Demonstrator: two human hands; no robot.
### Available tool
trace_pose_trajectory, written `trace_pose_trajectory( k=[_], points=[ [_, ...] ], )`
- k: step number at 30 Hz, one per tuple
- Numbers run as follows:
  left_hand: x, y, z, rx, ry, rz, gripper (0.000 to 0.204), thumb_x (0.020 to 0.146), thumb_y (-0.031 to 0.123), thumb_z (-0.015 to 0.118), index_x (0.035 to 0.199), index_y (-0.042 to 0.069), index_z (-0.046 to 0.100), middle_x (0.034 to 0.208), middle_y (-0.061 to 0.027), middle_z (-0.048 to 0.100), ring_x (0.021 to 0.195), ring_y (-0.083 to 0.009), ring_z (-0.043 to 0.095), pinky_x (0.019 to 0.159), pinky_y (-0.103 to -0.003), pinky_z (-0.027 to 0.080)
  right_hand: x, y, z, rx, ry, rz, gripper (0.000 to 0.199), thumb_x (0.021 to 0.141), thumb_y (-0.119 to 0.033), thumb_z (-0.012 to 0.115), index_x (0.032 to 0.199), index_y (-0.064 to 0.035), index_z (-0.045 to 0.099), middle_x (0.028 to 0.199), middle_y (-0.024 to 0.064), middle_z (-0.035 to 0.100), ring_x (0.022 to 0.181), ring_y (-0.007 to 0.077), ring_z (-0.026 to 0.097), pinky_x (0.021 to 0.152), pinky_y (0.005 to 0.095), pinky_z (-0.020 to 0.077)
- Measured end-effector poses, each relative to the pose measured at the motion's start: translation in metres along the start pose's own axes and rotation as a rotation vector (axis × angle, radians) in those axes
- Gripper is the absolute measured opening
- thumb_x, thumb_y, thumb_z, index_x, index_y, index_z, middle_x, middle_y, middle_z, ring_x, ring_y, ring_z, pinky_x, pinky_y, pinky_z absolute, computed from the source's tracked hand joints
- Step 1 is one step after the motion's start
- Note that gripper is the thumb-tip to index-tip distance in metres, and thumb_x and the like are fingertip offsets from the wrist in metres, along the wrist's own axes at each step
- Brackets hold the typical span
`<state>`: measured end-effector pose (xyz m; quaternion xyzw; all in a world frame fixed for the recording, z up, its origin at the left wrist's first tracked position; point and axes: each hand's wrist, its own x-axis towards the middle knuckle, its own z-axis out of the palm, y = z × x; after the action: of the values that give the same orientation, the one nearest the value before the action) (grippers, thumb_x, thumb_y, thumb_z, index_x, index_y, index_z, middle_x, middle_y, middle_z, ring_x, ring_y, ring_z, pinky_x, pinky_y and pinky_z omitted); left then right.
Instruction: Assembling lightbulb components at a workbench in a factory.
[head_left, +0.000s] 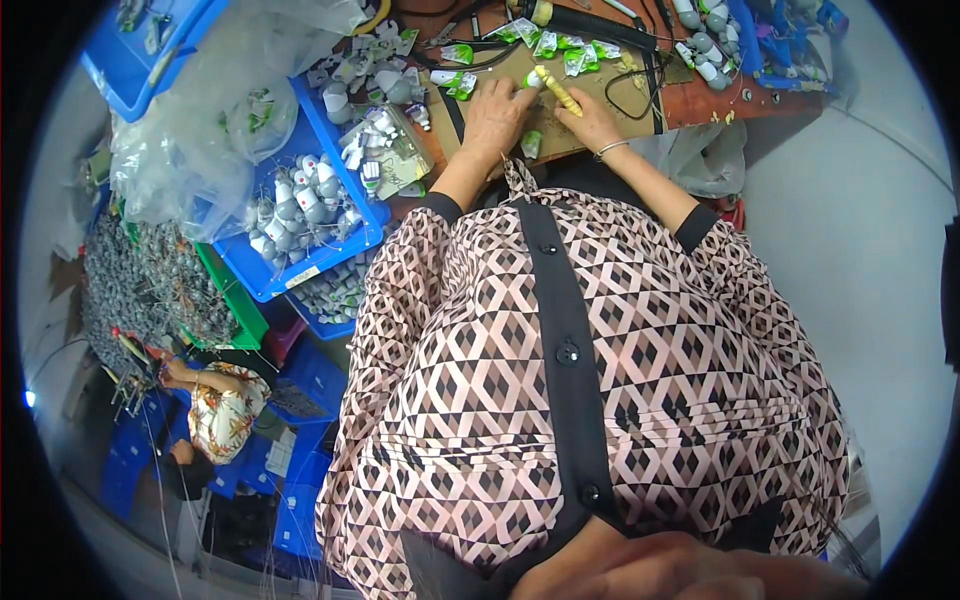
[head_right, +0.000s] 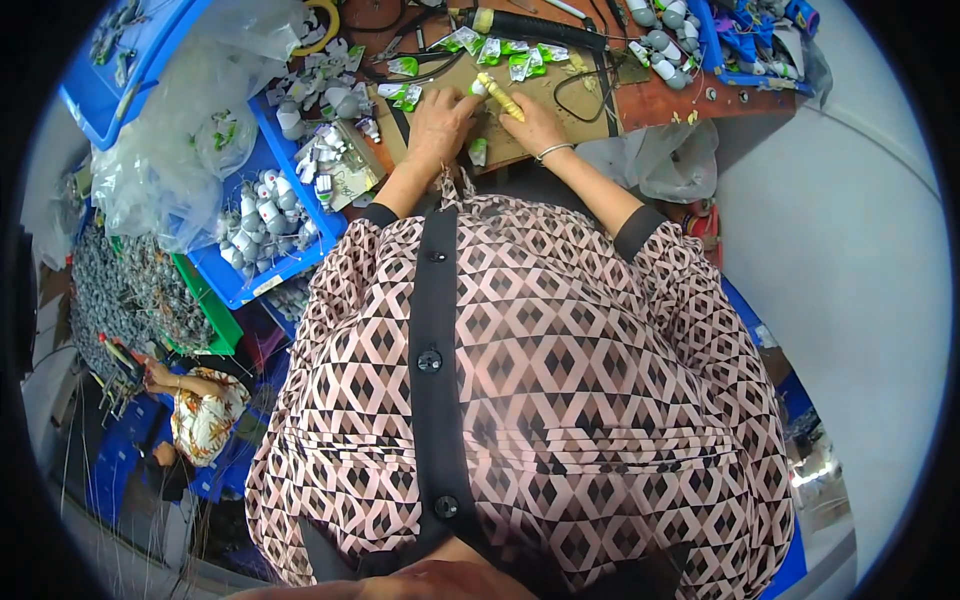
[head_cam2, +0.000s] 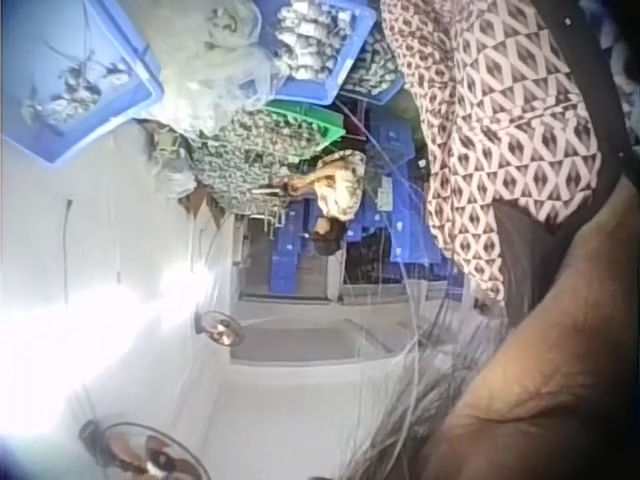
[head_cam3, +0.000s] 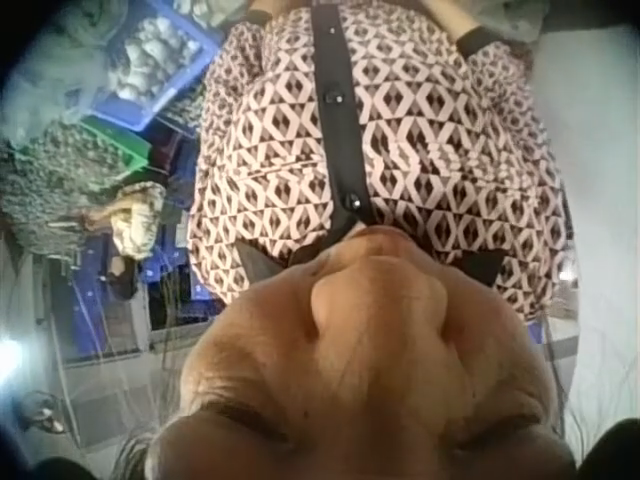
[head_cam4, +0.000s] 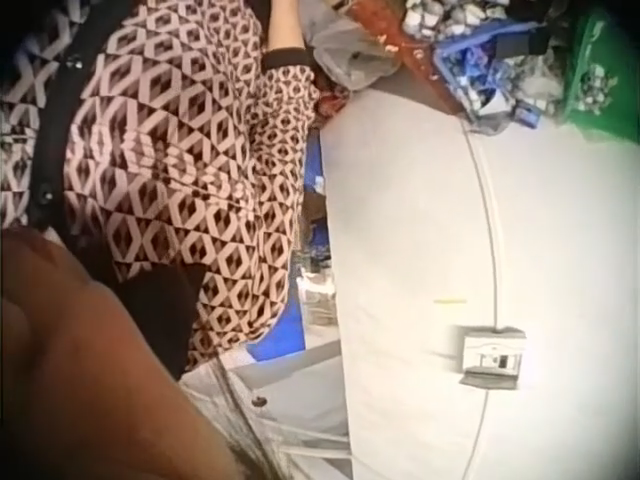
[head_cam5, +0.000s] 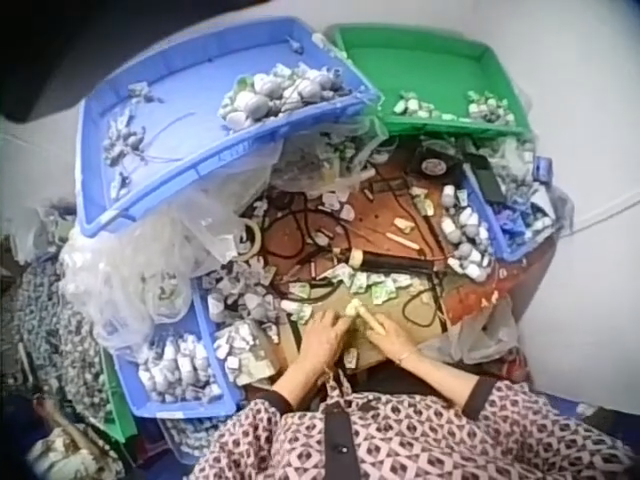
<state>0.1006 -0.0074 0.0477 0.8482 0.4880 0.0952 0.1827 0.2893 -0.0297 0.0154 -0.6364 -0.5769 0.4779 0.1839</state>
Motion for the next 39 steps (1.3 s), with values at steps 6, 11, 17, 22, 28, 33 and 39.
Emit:
trace_pose_trajectory(
  k=[6,11,17,22,28,33,39],
  points=[
    [-0.005,-0.005,0.008,-0.180,0.116,-0.162,0.031,0.072,0.018,0.065,0.099,0.008,0.054,0.092,-0.0130,0.054,0.085,-0.0314,0.053,0.071,-0.040,0.046,-0.007,-0.018,-0.010,-0.038,0.183,0.013,0.033,0.079,-0.035,0.060,0.091,-0.0058,0.051,0.077,0.0175,0.056,0.073,0.0366,0.055,0.062,0.0415,0.0421],
    [-0.018,-0.006,-0.012,-0.722,0.192,-0.614,0.037,0.076,0.021,0.065,0.103,0.001,0.049,0.087,-0.0136,0.060,0.077,-0.0256,0.059,0.069,-0.036,0.046,0.001,-0.016,-0.019,-0.208,0.208,-0.146,0.029,0.083,-0.029,0.055,0.102,-0.0069,0.050,0.090,0.0164,0.057,0.081,0.0361,0.055,0.067,0.0422,0.0438],
    [-0.030,-0.005,-0.033,-1.024,0.271,-0.686,0.038,0.078,0.024,0.065,0.104,0.000,0.051,0.088,-0.0117,0.060,0.078,-0.0215,0.058,0.071,-0.032,0.046,-0.001,-0.005,-0.040,-0.676,0.376,-0.392,0.034,0.078,-0.019,0.059,0.109,-0.0078,0.050,0.098,0.0137,0.053,0.085,0.0327,0.053,0.071,0.0414,0.0433],
    [-0.021,-0.025,-0.064,-0.863,0.471,-0.643,0.036,0.083,0.023,0.060,0.109,0.001,0.050,0.095,-0.0093,0.058,0.083,-0.0182,0.055,0.074,-0.029,0.044,-0.033,-0.010,-0.036,-0.544,-0.090,-0.729,0.027,0.076,-0.020,0.060,0.103,-0.0161,0.057,0.104,0.0094,0.052,0.096,0.0274,0.049,0.079,0.0387,0.0395],
    [-0.053,-0.061,-0.110,-1.614,0.534,-0.764,0.035,0.089,0.018,0.049,0.122,0.007,0.041,0.102,-0.0099,0.057,0.091,-0.0181,0.057,0.071,-0.029,0.047,-0.016,-0.003,-0.019,-0.694,-0.222,-0.844,0.026,0.078,-0.015,0.047,0.102,-0.0180,0.056,0.109,0.0091,0.050,0.104,0.0264,0.048,0.089,0.0371,0.0380],
    [-0.108,-0.083,-0.118,-1.704,0.730,-0.701,0.035,0.088,0.016,0.051,0.121,0.007,0.043,0.104,-0.0088,0.055,0.091,-0.0184,0.056,0.072,-0.033,0.047,0.006,-0.024,-0.036,-0.762,-0.013,-0.773,0.028,0.071,-0.008,0.058,0.099,-0.0105,0.054,0.109,0.0103,0.049,0.101,0.0296,0.046,0.085,0.0402,0.0379],
    [-0.172,-0.146,-0.125,-0.535,1.004,-0.895,0.046,0.078,0.014,0.065,0.117,-0.003,0.048,0.104,-0.0104,0.056,0.088,-0.0161,0.055,0.078,-0.030,0.046,-0.009,-0.035,-0.032,-0.669,0.070,-0.695,0.024,0.072,-0.011,0.063,0.094,-0.0060,0.055,0.103,0.0114,0.051,0.096,0.0308,0.047,0.083,0.0401,0.0382]
  ],
)
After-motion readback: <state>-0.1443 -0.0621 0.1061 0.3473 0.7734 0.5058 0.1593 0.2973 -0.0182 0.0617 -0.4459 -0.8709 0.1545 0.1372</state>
